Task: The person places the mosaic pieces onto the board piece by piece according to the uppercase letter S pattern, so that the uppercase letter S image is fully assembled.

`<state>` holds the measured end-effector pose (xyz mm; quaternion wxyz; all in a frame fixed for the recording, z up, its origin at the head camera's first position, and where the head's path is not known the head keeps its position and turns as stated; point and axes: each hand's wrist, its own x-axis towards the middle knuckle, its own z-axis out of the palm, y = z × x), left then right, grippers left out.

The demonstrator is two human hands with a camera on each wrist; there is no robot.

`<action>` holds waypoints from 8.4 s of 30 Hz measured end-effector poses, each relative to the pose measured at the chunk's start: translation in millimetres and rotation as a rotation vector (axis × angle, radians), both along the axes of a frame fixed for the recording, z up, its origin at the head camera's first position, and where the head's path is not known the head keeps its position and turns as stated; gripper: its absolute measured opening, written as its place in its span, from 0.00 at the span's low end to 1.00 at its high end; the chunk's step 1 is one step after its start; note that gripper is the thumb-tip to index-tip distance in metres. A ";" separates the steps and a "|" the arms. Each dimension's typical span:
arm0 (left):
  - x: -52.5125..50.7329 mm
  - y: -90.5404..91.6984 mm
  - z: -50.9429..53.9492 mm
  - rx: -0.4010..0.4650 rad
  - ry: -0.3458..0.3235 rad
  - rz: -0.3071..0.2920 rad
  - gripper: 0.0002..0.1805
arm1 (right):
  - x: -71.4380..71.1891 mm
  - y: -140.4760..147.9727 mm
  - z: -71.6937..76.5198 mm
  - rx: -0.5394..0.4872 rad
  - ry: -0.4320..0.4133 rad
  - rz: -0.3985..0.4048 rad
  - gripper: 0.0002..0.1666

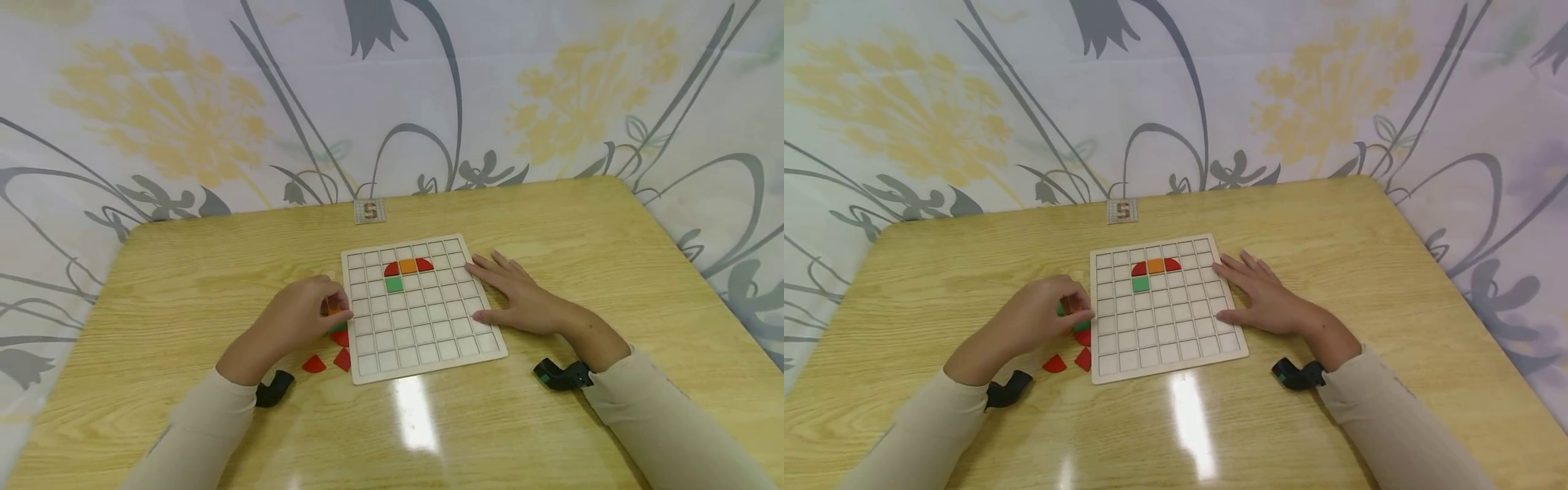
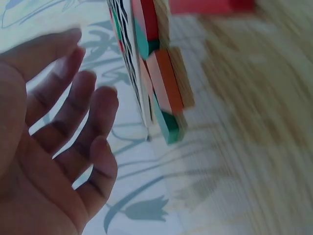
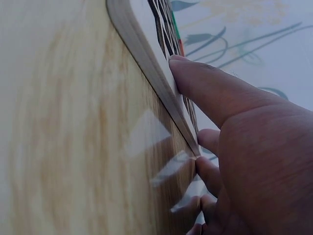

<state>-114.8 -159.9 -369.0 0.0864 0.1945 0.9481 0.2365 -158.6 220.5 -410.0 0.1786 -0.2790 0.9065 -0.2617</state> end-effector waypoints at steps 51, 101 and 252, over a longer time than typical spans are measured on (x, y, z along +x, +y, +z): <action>-0.3 -26.0 -16.9 -0.003 -0.106 -0.076 0.14 | 2.0 1.6 -2.9 0.001 -0.010 -0.004 0.51; -2.0 -21.5 -17.6 0.083 -0.168 -0.077 0.09 | 2.2 0.0 -2.8 -0.004 0.002 0.000 0.50; -13.1 69.2 -14.4 -0.145 0.253 -0.068 0.05 | 0.5 0.1 -0.4 0.001 0.036 0.017 0.50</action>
